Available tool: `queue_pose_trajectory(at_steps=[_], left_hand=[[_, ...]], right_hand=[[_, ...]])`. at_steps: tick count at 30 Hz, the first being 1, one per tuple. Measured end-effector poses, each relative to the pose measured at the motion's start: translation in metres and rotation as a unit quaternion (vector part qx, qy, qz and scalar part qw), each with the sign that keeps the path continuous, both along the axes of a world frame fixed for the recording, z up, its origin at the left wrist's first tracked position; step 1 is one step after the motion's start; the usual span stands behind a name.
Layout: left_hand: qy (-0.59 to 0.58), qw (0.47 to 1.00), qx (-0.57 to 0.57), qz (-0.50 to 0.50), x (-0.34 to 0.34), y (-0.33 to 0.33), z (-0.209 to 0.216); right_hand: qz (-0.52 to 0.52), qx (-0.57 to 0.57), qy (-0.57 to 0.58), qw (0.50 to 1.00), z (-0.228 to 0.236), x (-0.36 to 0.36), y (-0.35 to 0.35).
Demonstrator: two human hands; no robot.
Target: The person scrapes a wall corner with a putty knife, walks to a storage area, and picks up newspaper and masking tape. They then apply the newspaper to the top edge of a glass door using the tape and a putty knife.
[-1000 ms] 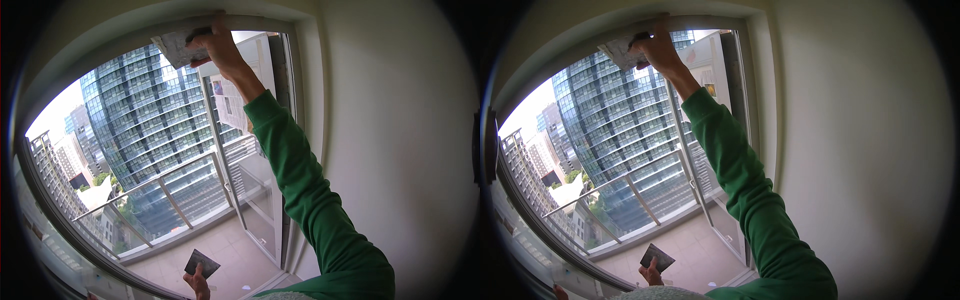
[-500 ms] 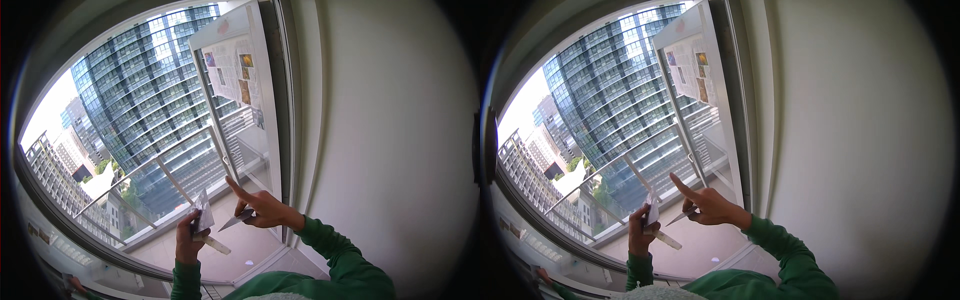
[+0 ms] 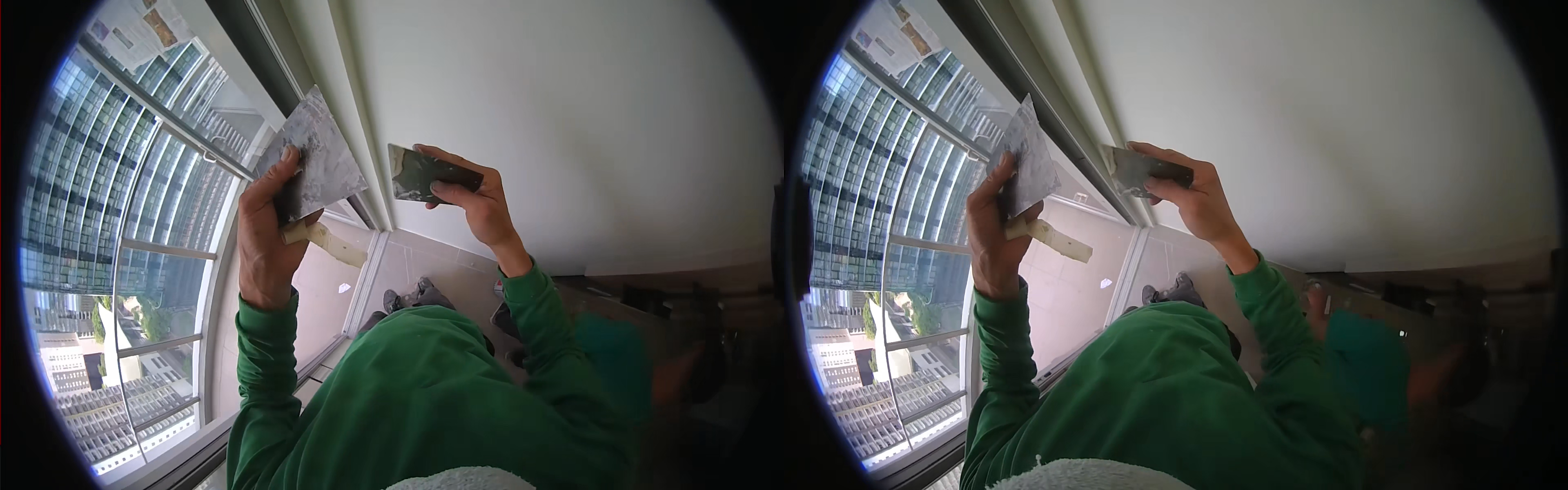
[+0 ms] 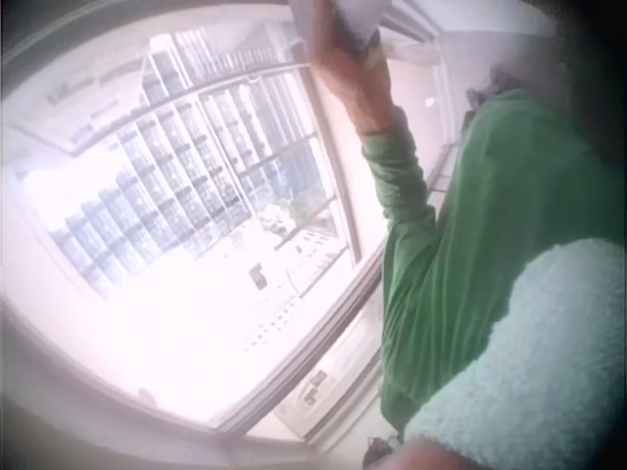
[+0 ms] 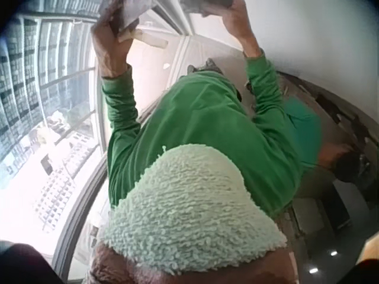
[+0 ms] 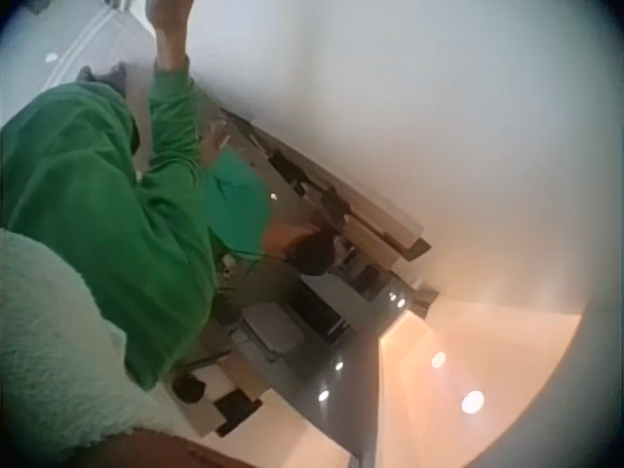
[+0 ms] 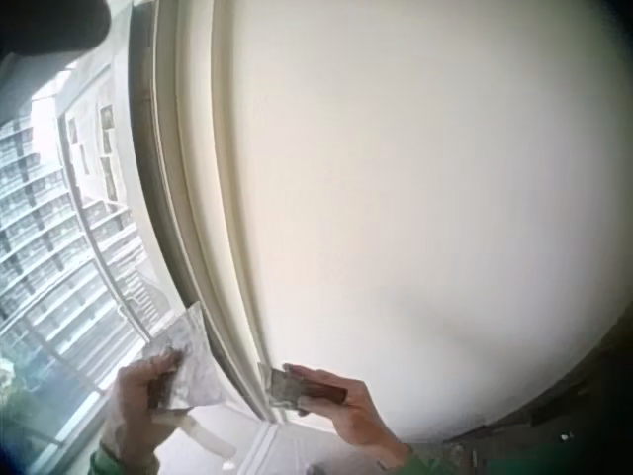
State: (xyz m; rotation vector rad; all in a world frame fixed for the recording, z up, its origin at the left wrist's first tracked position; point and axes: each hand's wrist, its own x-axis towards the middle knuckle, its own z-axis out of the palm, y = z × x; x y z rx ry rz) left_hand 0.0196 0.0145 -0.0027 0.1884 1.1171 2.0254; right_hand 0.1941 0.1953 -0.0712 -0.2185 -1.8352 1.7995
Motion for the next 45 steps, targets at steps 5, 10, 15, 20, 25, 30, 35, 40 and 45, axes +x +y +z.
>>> queue_pose_trajectory(at_steps=[5, 10, 15, 20, 25, 30, 35, 40, 45], left_hand=[[-0.006, 0.995, -0.025, -0.096, 0.033, 0.051, -0.041], [0.012, 0.979, -0.095, -0.182, 0.083, 0.092, -0.075], [0.107, 0.970, -0.020, -0.217, 0.130, 0.116, -0.062], [0.006, 0.948, -0.077, -0.308, 0.155, 0.137, -0.072], [-0.029, 0.944, -0.136, -0.300, 0.180, 0.148, -0.086], [-0.003, 0.931, -0.147, -0.334, 0.193, 0.160, -0.101], [-0.009, 0.923, -0.126, -0.365, 0.205, 0.168, -0.113], [-0.004, 0.923, -0.153, -0.352, 0.217, 0.167, -0.108], [-0.015, 0.928, -0.192, -0.320, 0.222, 0.165, -0.111]], right_hand=[[-0.151, -0.247, 0.069, 0.954, -0.012, 0.051, -0.015], [-0.292, -0.175, 0.072, 0.937, -0.004, 0.073, -0.051], [-0.425, 0.068, -0.082, 0.899, -0.016, 0.107, -0.054], [-0.477, 0.271, -0.143, 0.824, -0.025, 0.159, -0.047], [-0.413, 0.242, -0.305, 0.824, -0.065, 0.226, -0.075], [-0.568, -0.091, -0.172, 0.800, -0.131, 0.266, -0.106], [-0.625, -0.354, -0.029, 0.695, -0.137, 0.284, -0.128], [-0.610, -0.390, -0.020, 0.690, -0.142, 0.288, -0.134], [-0.564, -0.426, 0.006, 0.707, -0.138, 0.278, -0.120]])
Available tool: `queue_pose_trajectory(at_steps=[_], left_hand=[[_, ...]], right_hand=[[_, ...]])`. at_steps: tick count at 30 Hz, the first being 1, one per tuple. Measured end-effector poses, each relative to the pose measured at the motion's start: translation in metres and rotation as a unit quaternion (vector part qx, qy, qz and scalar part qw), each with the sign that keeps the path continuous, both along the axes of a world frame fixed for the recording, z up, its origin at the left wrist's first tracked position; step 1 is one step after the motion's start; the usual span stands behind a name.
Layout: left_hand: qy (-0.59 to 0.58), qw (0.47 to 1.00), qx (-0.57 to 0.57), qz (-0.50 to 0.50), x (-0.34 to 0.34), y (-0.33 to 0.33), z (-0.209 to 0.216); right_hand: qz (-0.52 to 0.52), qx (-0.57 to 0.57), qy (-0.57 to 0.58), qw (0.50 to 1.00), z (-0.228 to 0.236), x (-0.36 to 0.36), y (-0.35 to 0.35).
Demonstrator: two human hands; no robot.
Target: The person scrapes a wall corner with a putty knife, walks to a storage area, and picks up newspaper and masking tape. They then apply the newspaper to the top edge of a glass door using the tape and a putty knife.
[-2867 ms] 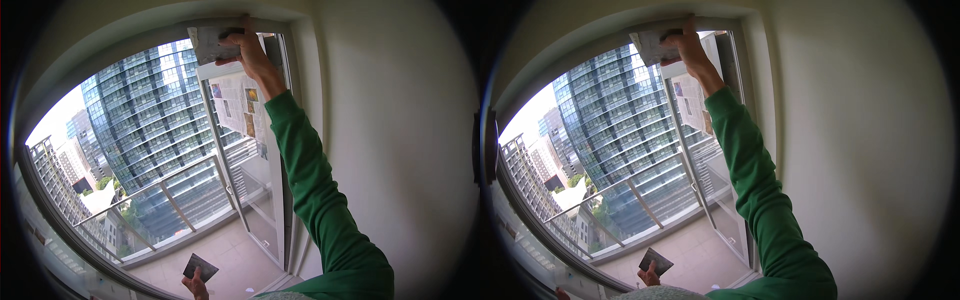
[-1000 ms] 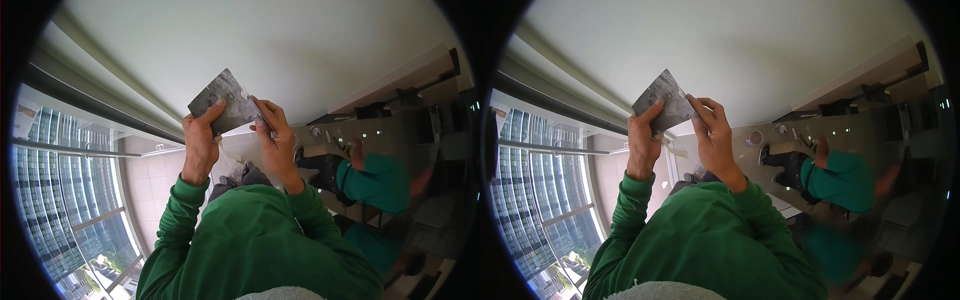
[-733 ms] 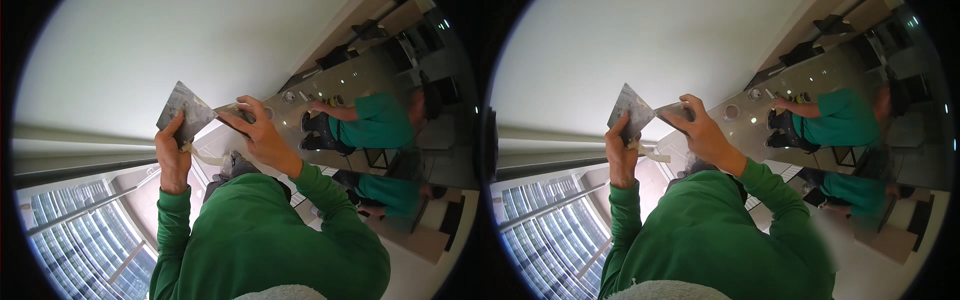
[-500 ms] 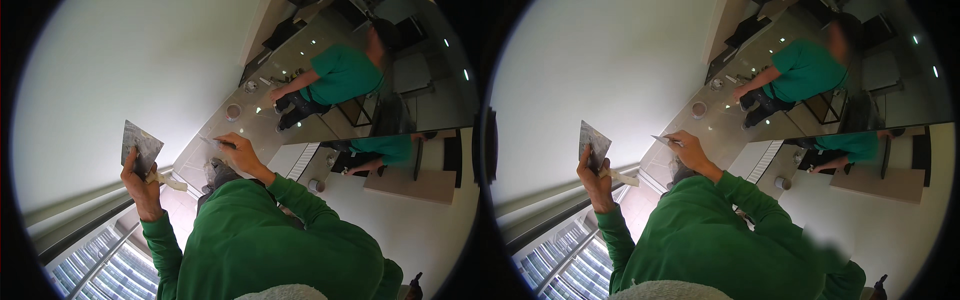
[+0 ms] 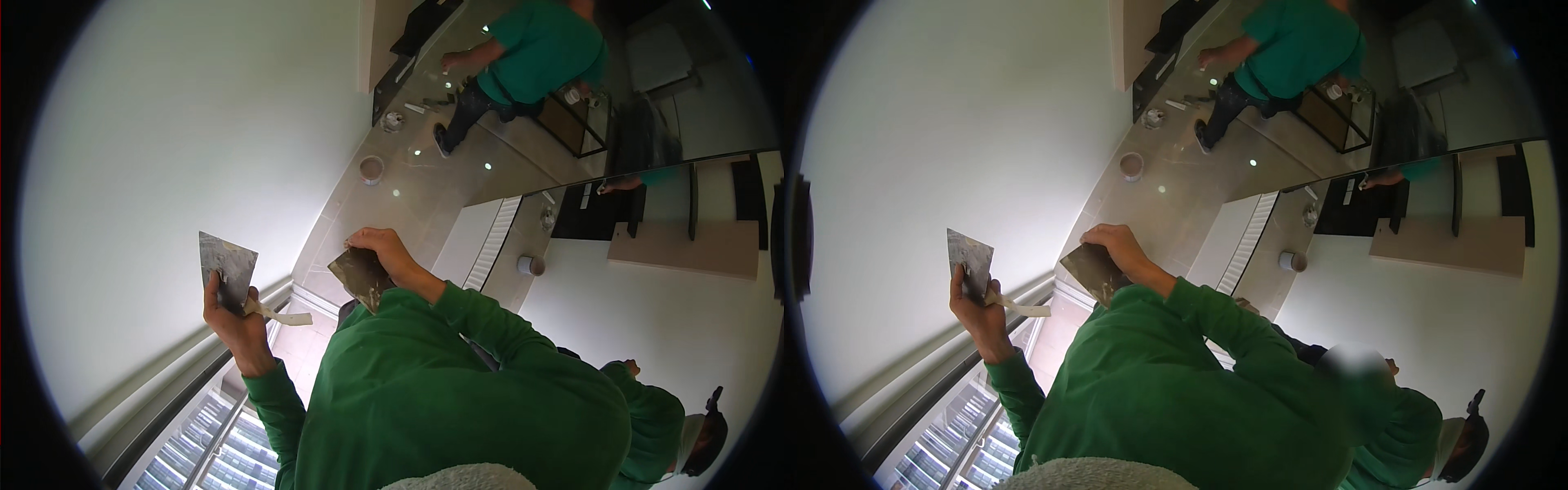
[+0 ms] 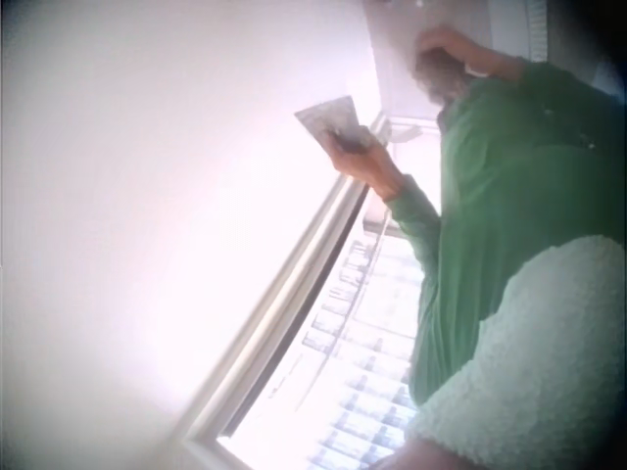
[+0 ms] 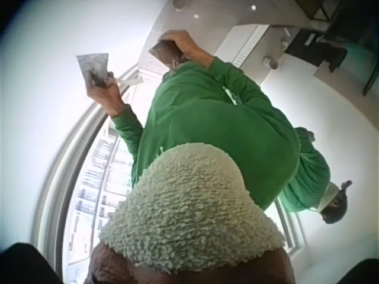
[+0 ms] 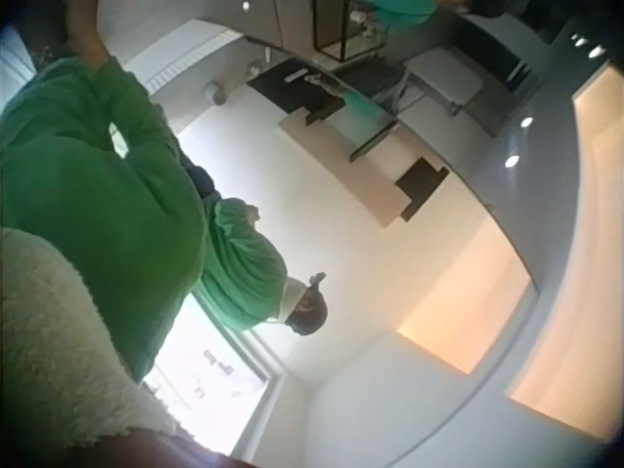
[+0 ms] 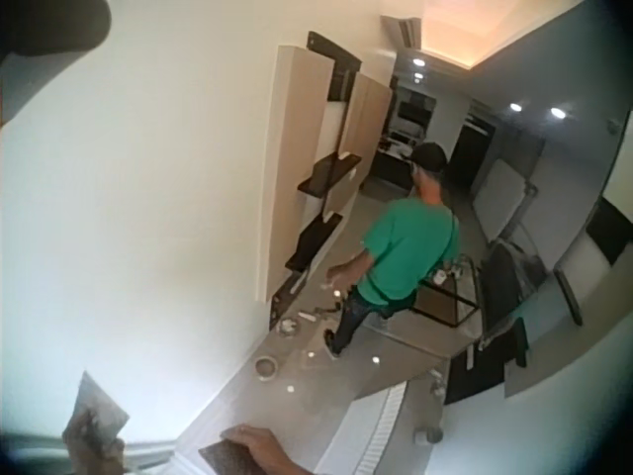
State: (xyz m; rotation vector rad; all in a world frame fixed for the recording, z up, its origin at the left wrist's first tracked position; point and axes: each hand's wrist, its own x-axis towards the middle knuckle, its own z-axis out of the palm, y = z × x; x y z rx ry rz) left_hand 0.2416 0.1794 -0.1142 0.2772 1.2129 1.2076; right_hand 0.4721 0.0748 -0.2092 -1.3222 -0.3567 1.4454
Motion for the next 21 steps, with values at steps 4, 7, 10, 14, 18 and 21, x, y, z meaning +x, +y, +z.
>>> queue_pose_trajectory(at_steps=[4, 7, 10, 14, 18, 21], left_hand=[[0.154, 0.978, 0.051, -0.128, -0.023, -0.006, -0.032], [0.009, 0.994, 0.003, -0.111, -0.012, -0.012, -0.041], [0.001, 0.991, 0.013, -0.131, 0.018, -0.027, -0.030], [0.052, 0.978, 0.041, -0.197, 0.022, -0.035, -0.050], [0.084, 0.973, 0.016, -0.215, 0.035, -0.037, -0.035], [0.102, 0.964, 0.031, -0.244, 0.041, -0.041, -0.027]], right_hand=[[0.076, -0.011, 0.002, 0.997, 0.009, -0.018, 0.006], [0.089, 0.044, -0.017, 0.995, 0.008, -0.031, -0.001], [0.110, 0.055, 0.019, 0.992, 0.026, -0.033, -0.002], [0.062, 0.090, 0.054, 0.993, 0.030, -0.049, -0.002], [-0.006, 0.071, 0.018, 0.997, 0.030, -0.064, -0.003], [-0.044, 0.047, -0.015, 0.998, 0.036, -0.068, -0.002]])
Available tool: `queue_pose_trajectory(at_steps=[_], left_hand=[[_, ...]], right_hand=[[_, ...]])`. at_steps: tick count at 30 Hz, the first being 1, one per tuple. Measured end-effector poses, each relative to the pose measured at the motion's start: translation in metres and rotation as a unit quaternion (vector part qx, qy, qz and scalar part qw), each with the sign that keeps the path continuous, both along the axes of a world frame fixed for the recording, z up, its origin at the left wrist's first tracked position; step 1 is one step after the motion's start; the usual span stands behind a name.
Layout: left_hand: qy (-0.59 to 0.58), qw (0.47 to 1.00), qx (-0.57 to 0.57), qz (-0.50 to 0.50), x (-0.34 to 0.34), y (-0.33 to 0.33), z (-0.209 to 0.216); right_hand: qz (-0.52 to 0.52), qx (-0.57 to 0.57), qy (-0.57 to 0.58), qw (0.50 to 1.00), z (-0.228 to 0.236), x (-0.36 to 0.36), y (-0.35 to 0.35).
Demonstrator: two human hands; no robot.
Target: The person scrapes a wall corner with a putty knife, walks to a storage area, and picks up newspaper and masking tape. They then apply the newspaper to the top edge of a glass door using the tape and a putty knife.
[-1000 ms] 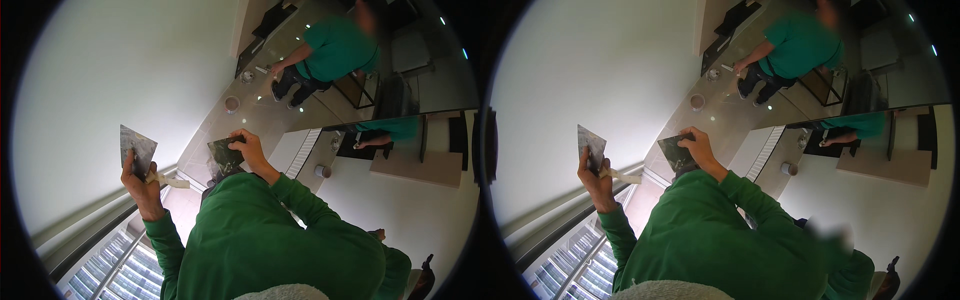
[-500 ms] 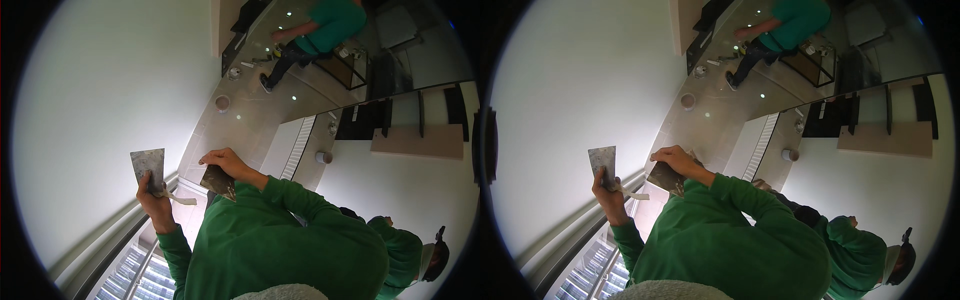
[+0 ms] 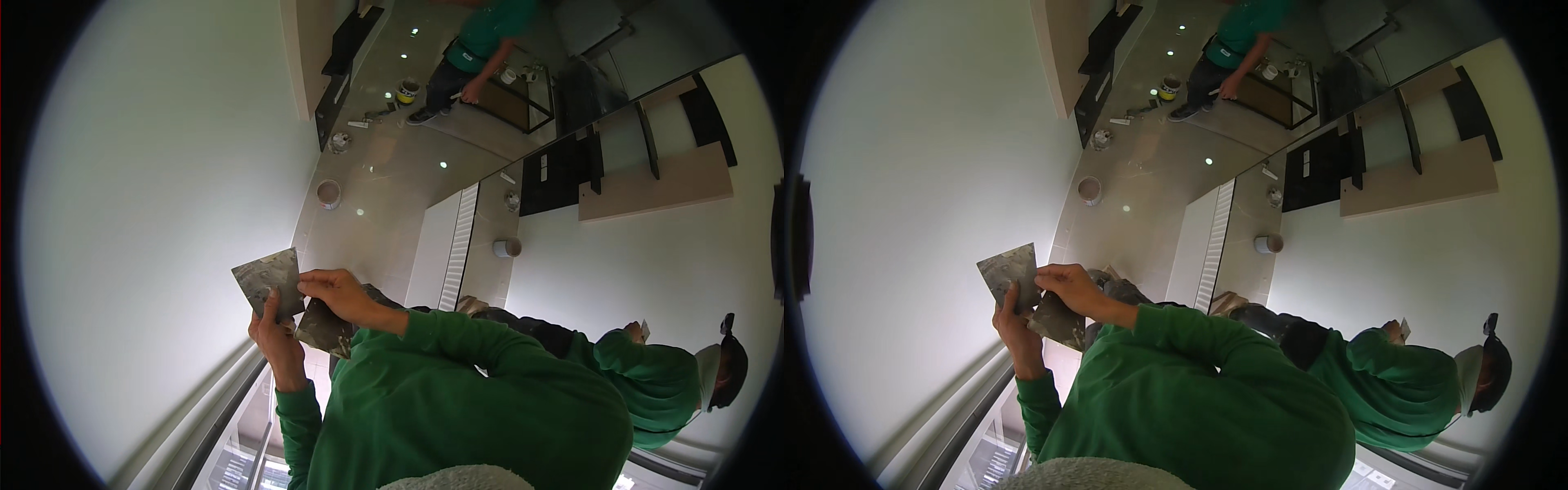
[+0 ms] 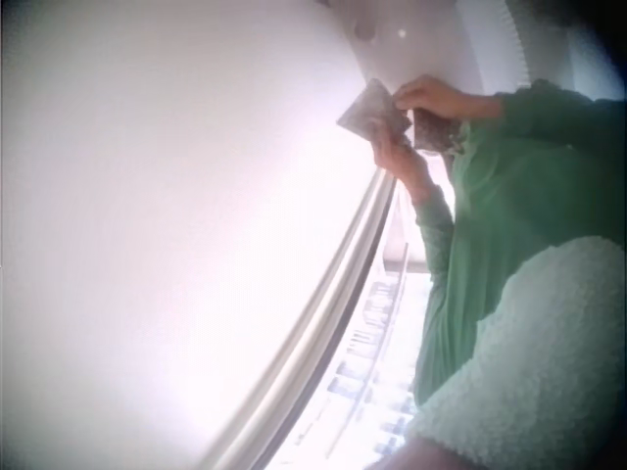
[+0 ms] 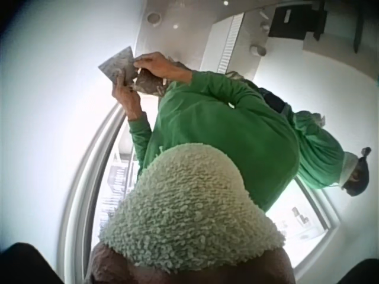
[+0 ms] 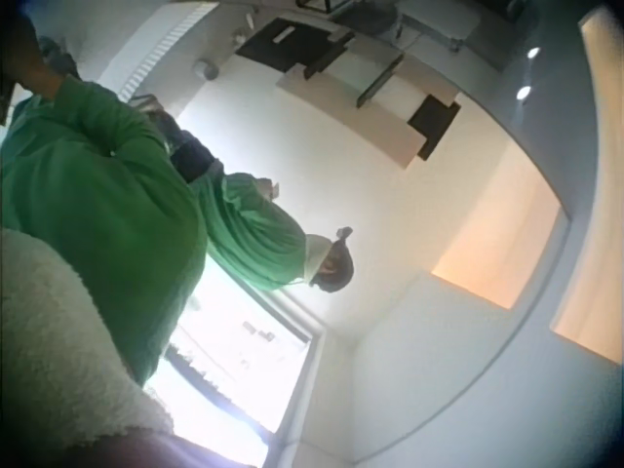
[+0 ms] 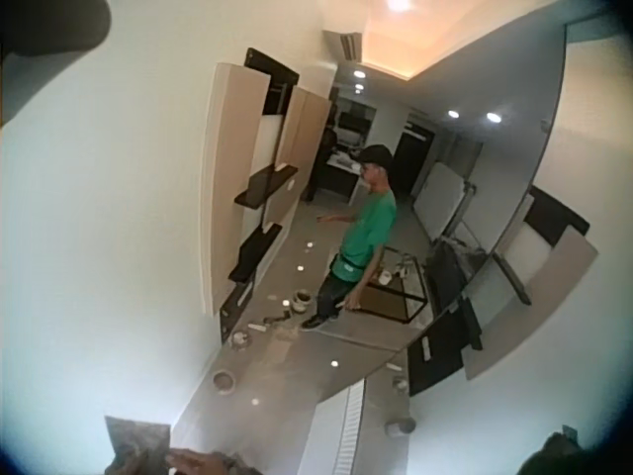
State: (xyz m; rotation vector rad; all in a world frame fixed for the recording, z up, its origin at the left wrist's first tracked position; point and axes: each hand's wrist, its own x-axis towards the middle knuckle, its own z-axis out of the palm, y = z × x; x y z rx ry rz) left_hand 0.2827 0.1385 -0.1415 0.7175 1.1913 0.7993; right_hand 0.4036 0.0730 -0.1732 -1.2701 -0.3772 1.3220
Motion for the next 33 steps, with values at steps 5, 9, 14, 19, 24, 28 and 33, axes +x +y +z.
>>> queue_pose_trajectory(at_steps=[5, 9, 14, 19, 24, 28, 33], left_hand=[[-0.064, 0.997, 0.015, -0.033, 0.012, -0.005, -0.007], [-0.129, 0.989, 0.036, -0.057, -0.005, 0.008, -0.023], [0.020, 0.994, 0.037, -0.103, -0.028, 0.024, -0.055], [0.107, 0.992, 0.041, -0.050, -0.070, 0.023, -0.107], [0.176, 0.984, 0.023, 0.010, -0.126, 0.012, -0.181], [0.315, 0.947, 0.058, -0.009, -0.166, -0.015, -0.232], [0.685, 0.577, 0.292, -0.336, -0.267, -0.054, -0.334]], right_hand=[[-0.051, -0.023, -0.015, 0.998, -0.012, 0.015, -0.013], [-0.136, -0.016, -0.025, 0.990, -0.015, 0.028, -0.013], [-0.182, -0.037, -0.039, 0.982, -0.003, 0.057, -0.022], [-0.180, -0.055, -0.041, 0.981, -0.007, 0.061, -0.023], [-0.152, -0.053, -0.052, 0.986, -0.019, 0.056, -0.013], [-0.149, -0.053, -0.069, 0.985, -0.026, 0.060, -0.014], [-0.167, -0.037, -0.036, 0.985, -0.017, 0.067, -0.018]])
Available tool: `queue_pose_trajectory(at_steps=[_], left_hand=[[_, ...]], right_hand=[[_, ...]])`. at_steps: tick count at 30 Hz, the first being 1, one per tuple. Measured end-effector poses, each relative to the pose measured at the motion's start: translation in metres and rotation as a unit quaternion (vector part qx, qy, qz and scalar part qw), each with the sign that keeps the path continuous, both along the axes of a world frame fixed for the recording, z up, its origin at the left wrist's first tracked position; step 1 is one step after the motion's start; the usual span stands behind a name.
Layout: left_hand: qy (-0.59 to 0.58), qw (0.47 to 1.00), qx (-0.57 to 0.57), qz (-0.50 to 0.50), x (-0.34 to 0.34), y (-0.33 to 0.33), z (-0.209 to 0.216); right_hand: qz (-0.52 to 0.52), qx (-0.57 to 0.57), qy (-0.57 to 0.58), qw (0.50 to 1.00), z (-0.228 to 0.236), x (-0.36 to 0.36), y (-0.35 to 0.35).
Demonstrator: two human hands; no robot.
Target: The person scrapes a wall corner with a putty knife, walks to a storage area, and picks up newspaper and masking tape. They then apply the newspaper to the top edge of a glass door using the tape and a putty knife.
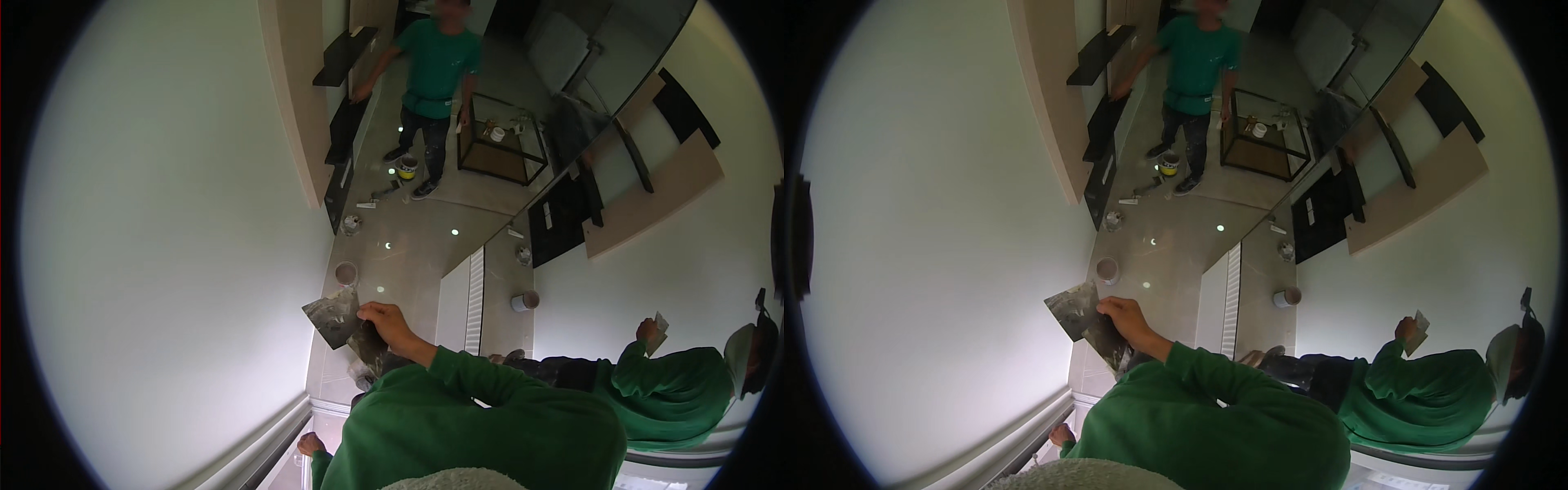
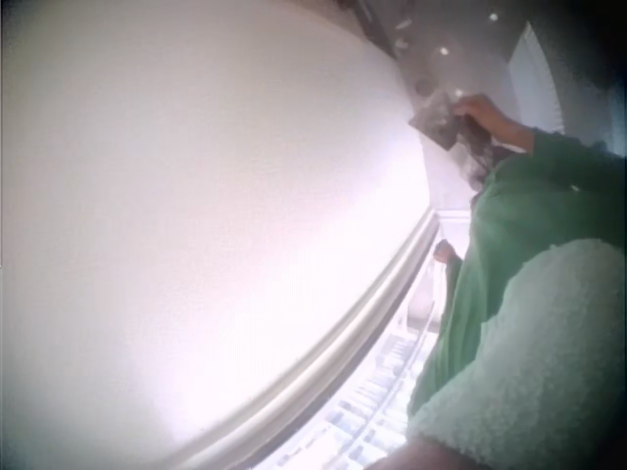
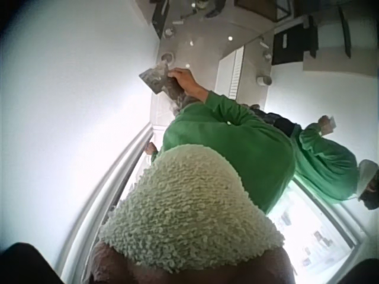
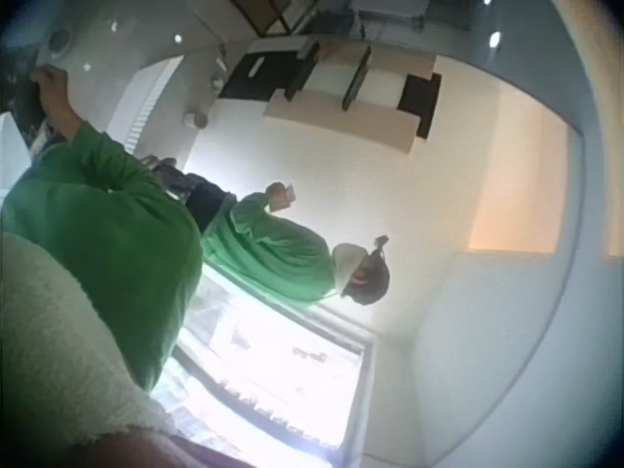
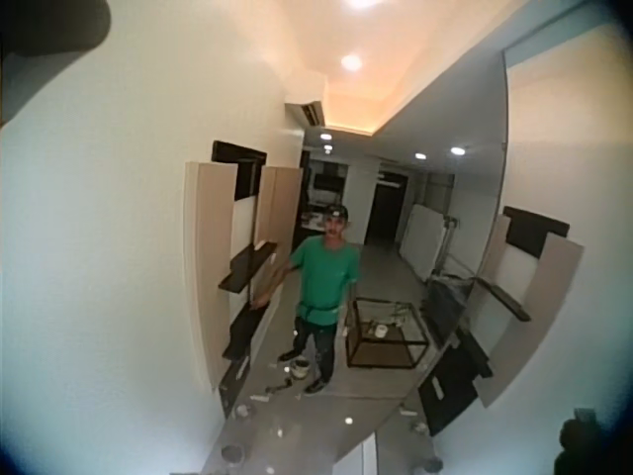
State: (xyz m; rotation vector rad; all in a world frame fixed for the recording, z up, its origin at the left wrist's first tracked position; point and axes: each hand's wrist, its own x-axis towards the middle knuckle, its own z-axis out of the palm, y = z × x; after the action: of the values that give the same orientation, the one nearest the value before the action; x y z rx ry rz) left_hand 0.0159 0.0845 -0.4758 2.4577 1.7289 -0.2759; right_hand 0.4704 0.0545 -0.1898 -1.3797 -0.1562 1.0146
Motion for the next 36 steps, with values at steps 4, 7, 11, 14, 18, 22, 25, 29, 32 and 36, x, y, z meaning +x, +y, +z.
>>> queue_pose_trajectory(at_steps=[4, 7, 11, 14, 18, 22, 25, 29, 32, 36], left_hand=[[0.106, 0.987, -0.124, -0.015, -0.057, -0.020, -0.009], [0.059, 0.980, -0.166, -0.097, -0.058, -0.013, 0.005], [-0.291, 0.861, -0.284, 0.306, -0.054, -0.018, 0.001], [-0.043, 0.991, -0.117, 0.054, -0.045, 0.000, 0.009], [-0.240, 0.925, -0.039, 0.292, -0.011, 0.009, 0.022], [-0.343, 0.877, -0.124, 0.314, -0.015, 0.012, 0.025], [-0.209, 0.969, -0.083, 0.099, -0.048, 0.010, 0.005], [-0.293, 0.947, -0.091, 0.093, -0.060, -0.005, -0.002], [-0.160, 0.982, -0.028, -0.092, -0.062, -0.015, 0.011], [-0.239, 0.953, -0.158, 0.094, -0.038, -0.024, 0.041]], right_hand=[[0.008, -0.001, -0.030, 1.000, -0.011, 0.002, 0.003], [-0.026, -0.023, 0.020, 0.999, -0.012, 0.021, -0.026], [-0.028, -0.047, 0.017, 0.998, -0.026, 0.026, -0.048], [-0.010, -0.033, 0.009, 0.999, -0.036, 0.021, -0.026], [0.003, -0.010, -0.001, 1.000, -0.035, 0.020, -0.018], [0.001, -0.020, -0.014, 1.000, -0.024, 0.022, -0.020], [-0.006, -0.023, -0.010, 1.000, -0.030, 0.027, -0.021], [-0.004, -0.021, -0.005, 1.000, -0.039, 0.030, -0.022], [0.001, -0.022, 0.000, 1.000, -0.041, 0.031, -0.022], [0.007, -0.020, 0.005, 1.000, -0.041, 0.030, -0.018]])
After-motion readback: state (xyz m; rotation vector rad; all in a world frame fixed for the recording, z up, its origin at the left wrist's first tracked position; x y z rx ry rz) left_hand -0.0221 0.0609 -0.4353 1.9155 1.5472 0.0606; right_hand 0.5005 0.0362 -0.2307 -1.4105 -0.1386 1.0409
